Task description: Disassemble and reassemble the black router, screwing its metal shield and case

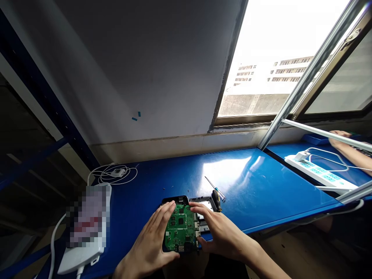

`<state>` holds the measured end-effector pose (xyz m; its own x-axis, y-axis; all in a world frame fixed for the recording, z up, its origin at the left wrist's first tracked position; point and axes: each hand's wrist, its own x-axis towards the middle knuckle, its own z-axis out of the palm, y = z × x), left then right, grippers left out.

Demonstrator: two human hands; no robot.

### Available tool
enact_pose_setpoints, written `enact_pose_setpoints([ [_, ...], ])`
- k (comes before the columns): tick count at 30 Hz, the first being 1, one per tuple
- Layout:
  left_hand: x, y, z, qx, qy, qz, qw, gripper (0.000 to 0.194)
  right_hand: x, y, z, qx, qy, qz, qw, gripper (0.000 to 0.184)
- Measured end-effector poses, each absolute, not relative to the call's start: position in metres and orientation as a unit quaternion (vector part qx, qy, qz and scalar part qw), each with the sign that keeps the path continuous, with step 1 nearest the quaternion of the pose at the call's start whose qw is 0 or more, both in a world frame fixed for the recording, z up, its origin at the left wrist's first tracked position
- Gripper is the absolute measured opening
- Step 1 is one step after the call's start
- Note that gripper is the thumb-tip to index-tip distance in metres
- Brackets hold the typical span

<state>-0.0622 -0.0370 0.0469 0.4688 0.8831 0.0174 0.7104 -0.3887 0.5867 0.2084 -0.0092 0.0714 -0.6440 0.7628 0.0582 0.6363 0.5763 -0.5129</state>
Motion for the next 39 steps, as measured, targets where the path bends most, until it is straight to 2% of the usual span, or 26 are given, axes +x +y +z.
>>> enact_pose_setpoints([
  [9, -0.063, -0.037, 0.041, 0.812, 0.511, 0.177, 0.218, 0.131, 0.206, -0.010, 0.069, -0.360, -0.887, 0.233, 0.171, 0.071],
  [18, -0.060, -0.042, 0.042, 0.827, 0.489, 0.225, 0.162, 0.128, 0.200, -0.014, 0.063, -0.386, -0.875, 0.259, 0.135, 0.107],
  [29, -0.060, -0.037, 0.044, 0.835, 0.481, 0.219, 0.156, 0.128, 0.196, -0.017, 0.053, -0.411, -0.872, 0.235, 0.129, 0.106],
  [39, -0.059, -0.037, 0.044, 0.837, 0.479, 0.199, 0.174, 0.131, 0.197, -0.017, 0.044, -0.383, -0.888, 0.191, 0.170, 0.106],
])
